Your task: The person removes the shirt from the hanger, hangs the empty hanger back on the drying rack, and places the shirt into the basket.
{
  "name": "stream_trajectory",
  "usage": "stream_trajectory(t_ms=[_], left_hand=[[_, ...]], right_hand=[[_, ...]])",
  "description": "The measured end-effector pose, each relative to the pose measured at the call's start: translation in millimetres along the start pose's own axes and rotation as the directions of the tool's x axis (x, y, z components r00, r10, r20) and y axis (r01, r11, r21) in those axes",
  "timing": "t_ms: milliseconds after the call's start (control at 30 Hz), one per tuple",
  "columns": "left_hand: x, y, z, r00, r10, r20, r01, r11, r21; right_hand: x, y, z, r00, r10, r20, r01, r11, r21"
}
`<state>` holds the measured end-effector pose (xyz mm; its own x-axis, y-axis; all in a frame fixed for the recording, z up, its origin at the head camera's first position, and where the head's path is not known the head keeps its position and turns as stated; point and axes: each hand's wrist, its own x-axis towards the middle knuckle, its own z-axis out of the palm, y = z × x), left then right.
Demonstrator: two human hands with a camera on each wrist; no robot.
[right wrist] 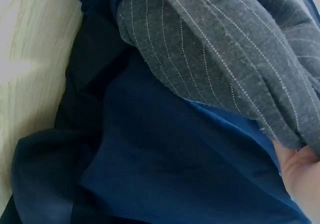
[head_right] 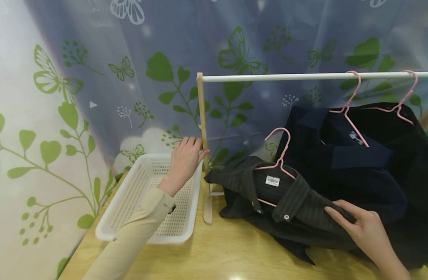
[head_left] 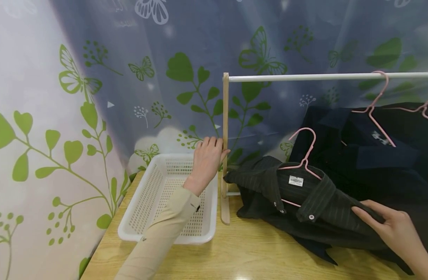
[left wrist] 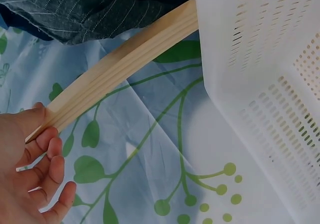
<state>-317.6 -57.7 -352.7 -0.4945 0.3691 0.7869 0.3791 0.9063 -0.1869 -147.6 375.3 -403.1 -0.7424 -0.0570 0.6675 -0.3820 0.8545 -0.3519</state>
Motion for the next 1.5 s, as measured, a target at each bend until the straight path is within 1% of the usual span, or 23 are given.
stream_trajectory(t_ms=[167, 300, 533, 567, 667, 733, 800, 867, 967, 1033, 1133, 1233, 1300, 1367, 1500], left_hand=[[-0.1, -0.3, 0.4, 1.0, 0.001, -0.012, -0.001, 1.0, -0.004], [-0.6, -0.9, -0.3, 1.0, 0.0, 0.002, 0.0, 1.0, -0.004], [-2.4, -1.8, -2.8, 1.0, 0.0, 0.007, 0.0, 1.0, -0.011], [-3.2, -1.8, -3.8, 1.0, -0.004, 0.018, 0.004, 1.0, -0.014], [-8.5, -2.4, -10.7, 0.995, -0.031, 0.093, 0.037, 0.997, -0.066], [-14.8, -3.5, -17.8, 0.986, -0.044, 0.161, 0.064, 0.991, -0.121], [-22.8, -4.9, -26.4, 0.973, -0.046, 0.226, 0.092, 0.976, -0.196], [-32.3, -6.8, -32.8, 0.96, -0.045, 0.277, 0.121, 0.957, -0.264], [-46.6, -10.0, -40.6, 0.939, -0.038, 0.342, 0.167, 0.92, -0.355], [-55.7, -12.3, -44.5, 0.922, -0.034, 0.386, 0.198, 0.898, -0.392], [-66.6, -15.7, -49.2, 0.896, -0.013, 0.443, 0.224, 0.876, -0.428], [-73.3, -18.9, -51.9, 0.877, 0.007, 0.481, 0.237, 0.864, -0.445], [-75.5, -20.8, -53.2, 0.872, 0.011, 0.49, 0.24, 0.862, -0.446], [-76.4, -22.5, -54.9, 0.872, 0.013, 0.489, 0.236, 0.865, -0.443], [-76.4, -24.9, -59.4, 0.88, 0.007, 0.475, 0.225, 0.875, -0.429]], right_hand=[[-3, -4, 1, 0.994, 0.08, 0.069, -0.082, 0.996, 0.039], [-5, -8, 1, 0.986, 0.12, 0.119, -0.128, 0.99, 0.064], [-4, -13, 6, 0.973, 0.131, 0.189, -0.158, 0.978, 0.137], [-4, -14, 7, 0.972, 0.13, 0.197, -0.16, 0.976, 0.147], [-5, -17, 12, 0.975, 0.106, 0.197, -0.144, 0.972, 0.186], [-4, -20, 13, 0.978, 0.085, 0.193, -0.127, 0.967, 0.219], [-4, -23, 14, 0.98, 0.063, 0.187, -0.109, 0.962, 0.25], [-4, -25, 14, 0.981, 0.057, 0.186, -0.107, 0.957, 0.269], [-1, -26, 15, 0.981, 0.073, 0.181, -0.12, 0.957, 0.262], [1, -26, 16, 0.981, 0.092, 0.173, -0.134, 0.958, 0.254], [3, -27, 18, 0.978, 0.129, 0.164, -0.167, 0.955, 0.243], [5, -29, 20, 0.975, 0.147, 0.165, -0.185, 0.953, 0.241], [5, -31, 22, 0.976, 0.138, 0.166, -0.177, 0.953, 0.246], [6, -33, 24, 0.98, 0.119, 0.161, -0.157, 0.956, 0.249], [8, -37, 26, 0.987, 0.086, 0.137, -0.119, 0.959, 0.257]])
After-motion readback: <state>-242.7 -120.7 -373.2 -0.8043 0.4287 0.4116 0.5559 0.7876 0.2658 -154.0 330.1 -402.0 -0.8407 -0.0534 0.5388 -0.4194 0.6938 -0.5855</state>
